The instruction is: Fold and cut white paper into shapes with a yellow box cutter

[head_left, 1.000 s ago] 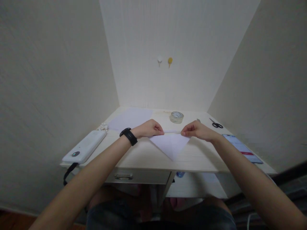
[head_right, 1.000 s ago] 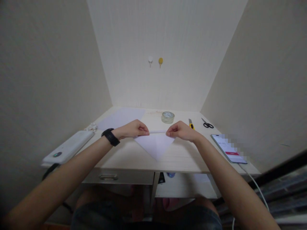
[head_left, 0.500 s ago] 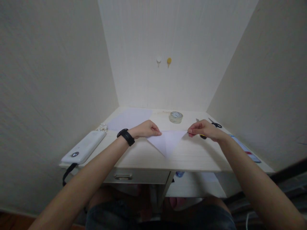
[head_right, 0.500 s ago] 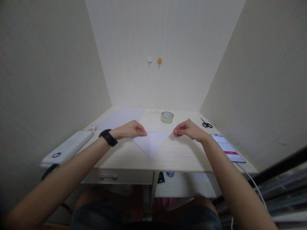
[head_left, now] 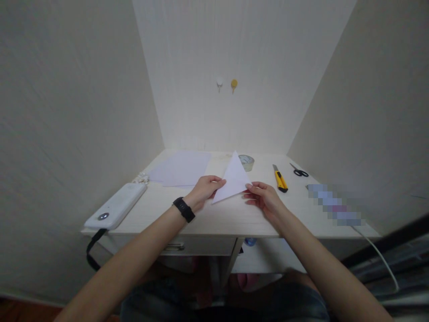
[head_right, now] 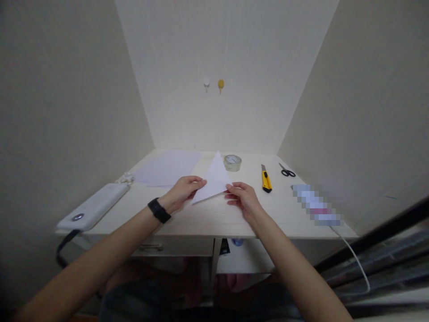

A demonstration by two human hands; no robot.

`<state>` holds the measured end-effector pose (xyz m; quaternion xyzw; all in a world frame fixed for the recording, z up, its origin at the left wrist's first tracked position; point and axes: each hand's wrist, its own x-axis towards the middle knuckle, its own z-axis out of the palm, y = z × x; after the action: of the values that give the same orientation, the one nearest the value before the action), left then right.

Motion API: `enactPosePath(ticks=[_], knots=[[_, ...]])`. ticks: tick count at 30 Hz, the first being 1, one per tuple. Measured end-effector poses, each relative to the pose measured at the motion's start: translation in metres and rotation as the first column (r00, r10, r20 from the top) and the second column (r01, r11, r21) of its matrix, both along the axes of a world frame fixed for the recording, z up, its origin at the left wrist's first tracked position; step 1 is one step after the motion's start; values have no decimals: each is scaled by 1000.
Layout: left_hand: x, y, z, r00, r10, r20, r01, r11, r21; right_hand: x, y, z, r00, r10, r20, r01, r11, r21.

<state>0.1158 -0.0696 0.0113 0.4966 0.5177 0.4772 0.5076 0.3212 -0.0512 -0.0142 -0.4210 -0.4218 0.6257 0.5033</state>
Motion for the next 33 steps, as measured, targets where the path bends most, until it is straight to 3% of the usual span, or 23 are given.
enactPosePath(ticks=[4,5,7,8,10,12,13,15,19,22,25,27,30,32,33], knots=[[0,-4,-2,990,-137,29,138,990,-16,7,5,1,998,-16,-63,19,999,43],[-1,-4,-2,985,-168,-31,168,986,-3,11,8,2,998,-25,-64,28,998,49],[-4,-2,-3,944,-132,-302,167,981,95,23,16,4,996,-65,-57,68,996,56],[-5,0,-3,875,-59,-480,164,970,181,31,21,5,993,-101,-55,104,993,60],[-8,4,-4,632,118,-766,251,904,346,47,32,7,984,-171,-39,173,983,56],[-9,11,-6,399,205,-894,404,836,372,60,41,7,986,-167,5,167,985,53],[-9,15,-8,327,213,-921,450,822,350,64,45,7,987,-160,33,158,986,43],[-9,26,-11,253,207,-945,469,828,307,68,49,4,986,-138,97,136,990,25],[-7,49,-15,186,213,-959,476,834,277,62,52,-4,979,-59,193,52,998,41],[-2,54,-14,177,303,-937,428,833,350,58,56,-6,962,5,274,-19,999,49],[6,46,-7,188,427,-885,204,864,460,57,61,-6,935,94,341,-120,991,57],[13,38,-3,215,509,-834,151,826,543,57,64,-4,915,167,366,-207,976,72],[20,29,-3,386,510,-769,290,724,626,51,69,1,849,313,426,-370,927,57],[23,26,-8,469,377,-799,478,652,588,47,73,5,785,397,476,-465,885,29],[23,25,-12,469,301,-831,570,616,544,46,75,8,756,417,505,-492,870,18]])
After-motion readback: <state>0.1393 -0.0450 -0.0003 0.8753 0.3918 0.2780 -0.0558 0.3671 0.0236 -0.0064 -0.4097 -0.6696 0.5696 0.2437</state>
